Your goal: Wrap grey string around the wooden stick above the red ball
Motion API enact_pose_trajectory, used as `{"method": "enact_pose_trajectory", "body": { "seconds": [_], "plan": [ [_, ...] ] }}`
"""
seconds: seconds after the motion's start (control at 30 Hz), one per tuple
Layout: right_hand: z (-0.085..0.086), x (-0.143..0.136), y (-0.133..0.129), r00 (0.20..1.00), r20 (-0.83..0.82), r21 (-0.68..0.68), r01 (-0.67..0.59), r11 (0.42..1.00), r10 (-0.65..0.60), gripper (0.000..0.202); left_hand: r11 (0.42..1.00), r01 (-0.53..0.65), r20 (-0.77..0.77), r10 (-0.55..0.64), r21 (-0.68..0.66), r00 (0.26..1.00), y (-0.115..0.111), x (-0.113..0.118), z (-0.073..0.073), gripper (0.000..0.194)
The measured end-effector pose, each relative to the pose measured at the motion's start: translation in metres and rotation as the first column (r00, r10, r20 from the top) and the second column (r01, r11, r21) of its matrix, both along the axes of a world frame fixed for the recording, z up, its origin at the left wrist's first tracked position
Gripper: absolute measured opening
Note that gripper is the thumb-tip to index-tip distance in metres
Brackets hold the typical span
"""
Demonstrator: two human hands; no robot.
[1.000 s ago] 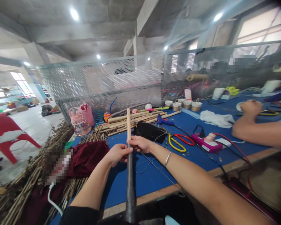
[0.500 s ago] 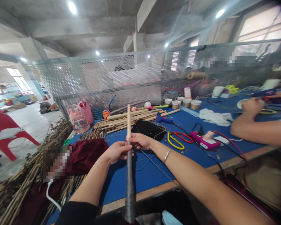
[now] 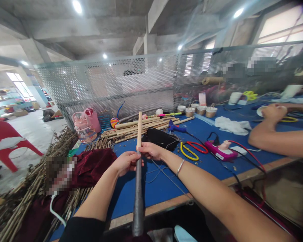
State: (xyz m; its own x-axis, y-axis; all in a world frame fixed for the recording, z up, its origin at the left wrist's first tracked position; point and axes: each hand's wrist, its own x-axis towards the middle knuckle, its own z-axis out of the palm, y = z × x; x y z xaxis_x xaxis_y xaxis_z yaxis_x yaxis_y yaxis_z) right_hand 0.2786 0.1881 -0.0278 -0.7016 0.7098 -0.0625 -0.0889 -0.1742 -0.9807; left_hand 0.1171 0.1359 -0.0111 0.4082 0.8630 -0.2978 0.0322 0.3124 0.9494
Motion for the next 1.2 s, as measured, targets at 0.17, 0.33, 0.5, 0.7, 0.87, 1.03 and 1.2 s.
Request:
{"method": "enact_pose_trajectory", "body": {
  "seconds": [0.17,0.33,0.5,0.7,0.87,1.03,1.2],
  "plan": [
    [0.000,-0.003,-0.002,0.999,0.048,0.000,0.001,1.000,-0.001,0.034,0.988,-0.121,-0.049,0.126,0.091,0.991,-0.002,0.002,-0.004,0.036],
    [-0.003,-0.005,-0.001,0.998,0.055,0.026,-0.004,1.000,0.003,0.034,0.998,-0.059,0.020,0.058,0.013,0.998,-0.006,0.002,-0.005,0.033],
    [-0.008,-0.008,-0.001,0.996,0.083,0.023,0.030,0.999,-0.032,0.035,0.950,-0.150,-0.182,0.204,0.274,0.962,-0.011,0.008,-0.012,0.038],
    [-0.001,-0.007,-0.003,1.000,0.007,-0.016,0.003,1.000,-0.002,0.038,0.917,-0.140,-0.294,0.261,0.374,0.920,-0.013,0.009,-0.012,0.034],
    [0.002,-0.006,-0.004,0.999,-0.040,0.017,-0.005,1.000,0.006,0.038,0.997,-0.038,-0.007,0.039,0.063,0.999,-0.018,0.006,0.002,0.036],
    [-0.005,-0.007,-0.002,1.000,-0.001,0.035,0.022,0.999,-0.022,0.035,0.950,-0.150,-0.189,0.207,0.275,0.960,-0.018,0.003,0.000,0.035],
    [-0.001,-0.005,-0.003,0.997,-0.070,-0.012,-0.014,1.000,0.013,0.034,0.971,-0.204,-0.054,0.212,0.129,0.976,-0.017,0.004,0.001,0.029]
  ]
}}
